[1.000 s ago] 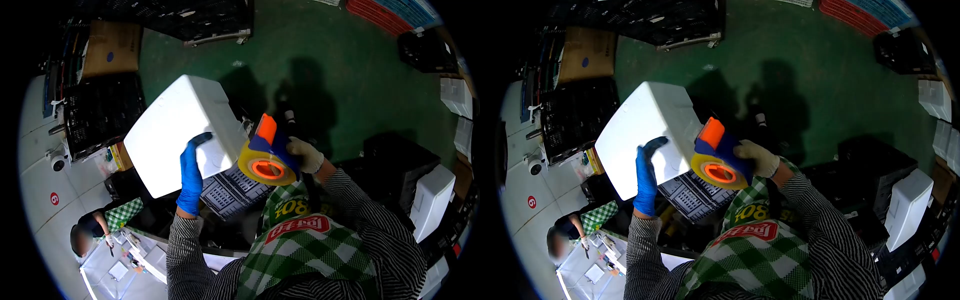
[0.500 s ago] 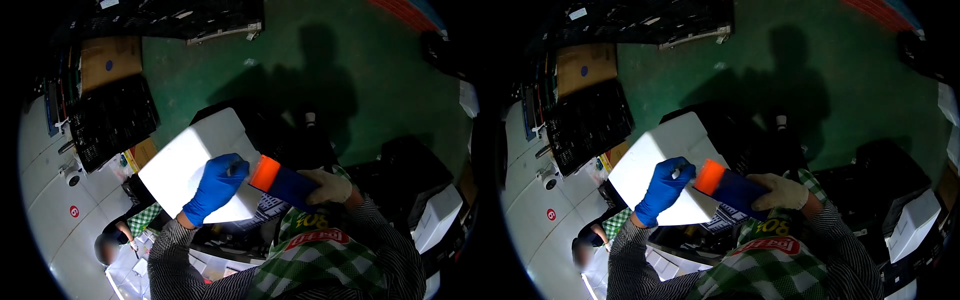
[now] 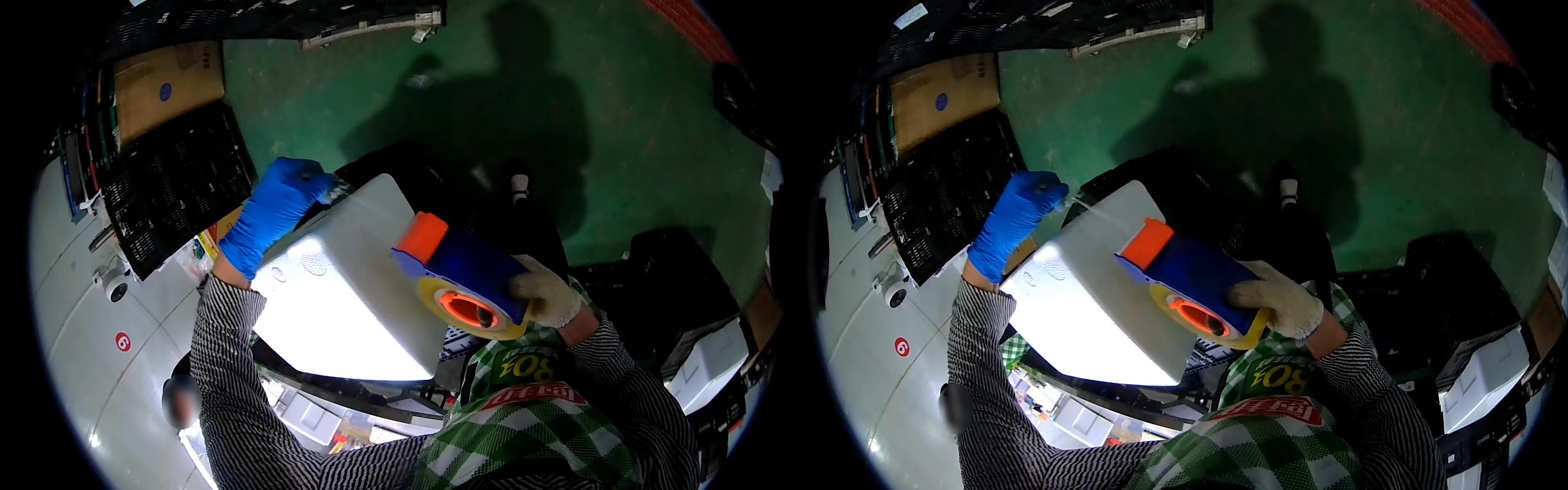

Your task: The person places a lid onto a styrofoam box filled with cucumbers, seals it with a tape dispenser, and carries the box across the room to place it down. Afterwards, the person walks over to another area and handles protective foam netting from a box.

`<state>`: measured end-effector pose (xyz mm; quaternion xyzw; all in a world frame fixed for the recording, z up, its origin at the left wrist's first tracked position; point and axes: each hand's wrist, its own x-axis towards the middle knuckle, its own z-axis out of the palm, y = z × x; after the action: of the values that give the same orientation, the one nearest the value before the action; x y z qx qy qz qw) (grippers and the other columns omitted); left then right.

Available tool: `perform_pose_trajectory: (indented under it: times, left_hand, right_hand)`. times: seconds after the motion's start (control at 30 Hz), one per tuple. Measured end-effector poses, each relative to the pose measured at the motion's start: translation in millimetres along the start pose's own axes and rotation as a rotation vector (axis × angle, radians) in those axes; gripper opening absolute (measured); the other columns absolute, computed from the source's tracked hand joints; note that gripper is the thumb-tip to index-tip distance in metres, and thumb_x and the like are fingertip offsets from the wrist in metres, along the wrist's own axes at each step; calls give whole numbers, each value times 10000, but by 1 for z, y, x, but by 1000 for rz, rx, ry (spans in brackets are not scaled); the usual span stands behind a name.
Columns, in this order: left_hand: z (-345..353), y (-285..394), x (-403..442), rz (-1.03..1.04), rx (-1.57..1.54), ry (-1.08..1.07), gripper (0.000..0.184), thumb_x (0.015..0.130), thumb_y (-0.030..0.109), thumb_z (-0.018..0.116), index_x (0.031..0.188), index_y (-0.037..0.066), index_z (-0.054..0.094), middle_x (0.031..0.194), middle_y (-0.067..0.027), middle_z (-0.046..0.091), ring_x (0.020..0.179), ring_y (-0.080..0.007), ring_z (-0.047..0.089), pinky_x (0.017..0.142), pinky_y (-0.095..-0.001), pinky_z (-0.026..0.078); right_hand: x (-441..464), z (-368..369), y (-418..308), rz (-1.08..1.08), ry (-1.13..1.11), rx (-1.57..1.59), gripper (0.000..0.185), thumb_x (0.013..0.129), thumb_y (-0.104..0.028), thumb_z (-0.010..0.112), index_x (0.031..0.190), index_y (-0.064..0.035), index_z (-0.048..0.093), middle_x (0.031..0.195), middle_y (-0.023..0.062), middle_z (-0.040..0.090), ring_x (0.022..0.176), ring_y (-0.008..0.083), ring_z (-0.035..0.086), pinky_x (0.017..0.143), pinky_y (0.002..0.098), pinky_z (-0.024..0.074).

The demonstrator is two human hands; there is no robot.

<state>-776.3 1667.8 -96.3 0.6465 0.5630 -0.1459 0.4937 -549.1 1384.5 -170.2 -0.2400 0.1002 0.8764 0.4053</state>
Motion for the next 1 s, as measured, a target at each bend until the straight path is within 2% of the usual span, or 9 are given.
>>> perform_pose_trajectory:
  times: [0.13, 0.37, 0.47, 0.53, 0.63, 0.67, 0.73, 0.8, 1.0]
  left_hand:
    - [-9, -70, 14, 126, 230, -83, 268, 824, 203, 654, 840, -64, 665, 728, -160, 639, 659, -197, 580, 685, -335, 476]
    - [-34, -71, 4, -492, 561, -237, 332, 837, 314, 693, 837, -18, 685, 688, -124, 629, 635, -188, 562, 635, -323, 469]
    - [-42, -135, -44, -72, 516, 199, 372, 856, 312, 692, 1062, 5, 647, 888, -137, 656, 810, -196, 628, 695, -312, 522]
    - [-15, -134, -92, 157, 88, 273, 695, 818, 117, 723, 1408, 59, 360, 1405, -154, 416, 1194, -302, 516, 904, -399, 537]
    - [56, -96, -142, 361, 505, 283, 1160, 687, 538, 780, 1527, 182, 65, 1537, -216, 163, 1416, -399, 180, 1122, -630, 171]
    - [75, -98, -137, 562, 673, 263, 1281, 548, 693, 775, 1528, 221, 99, 1549, -246, 110, 1431, -445, 63, 1122, -640, 47]
    - [92, -96, -127, 621, 858, 357, 1189, 538, 647, 803, 1499, 218, 247, 1556, -243, 102, 1428, -471, 53, 1117, -637, 40]
    - [93, -100, -124, 560, 832, 370, 1033, 566, 705, 746, 1427, 240, 416, 1567, -178, 137, 1437, -444, 57, 1114, -647, -5]
    - [92, -94, -119, 541, 827, 411, 992, 567, 620, 783, 1409, 213, 451, 1563, -159, 176, 1445, -415, 57, 1138, -598, -4]
  right_hand:
    - [4, 6, 10, 75, 20, 214, 282, 925, -123, 556, 1141, 56, 587, 1140, 146, 607, 952, 180, 662, 821, 273, 561]
    - [19, -38, 70, 114, 86, -35, 371, 804, -56, 703, 1159, -22, 603, 1237, 167, 544, 1081, 249, 596, 953, 341, 504]
    - [15, -39, 77, 65, 141, -85, 410, 768, -39, 725, 1162, -50, 610, 1207, 159, 583, 1058, 275, 602, 948, 360, 495]
    - [19, -48, 84, 48, 104, -131, 422, 761, -33, 725, 1166, -61, 610, 1188, 152, 603, 1053, 292, 603, 944, 370, 490]
    - [19, -49, 83, -22, 105, -189, 374, 813, -42, 675, 1176, -37, 588, 1161, 159, 612, 1044, 259, 615, 902, 349, 519]
    - [17, -44, 80, -31, 110, -99, 358, 831, -45, 658, 1180, -29, 580, 1151, 161, 615, 1041, 248, 619, 889, 343, 529]
    - [11, -20, 56, 47, 83, 384, 294, 911, -157, 586, 1147, 18, 566, 1140, 175, 607, 971, 248, 654, 876, 355, 549]
    - [3, -19, 64, 40, 161, 329, 319, 930, -211, 549, 1152, 18, 552, 1141, 174, 605, 944, 247, 663, 885, 364, 549]
    - [-61, -16, 112, 48, 296, 183, 412, 967, -268, 447, 1267, 13, 462, 1211, 189, 568, 1082, 256, 606, 924, 395, 531]
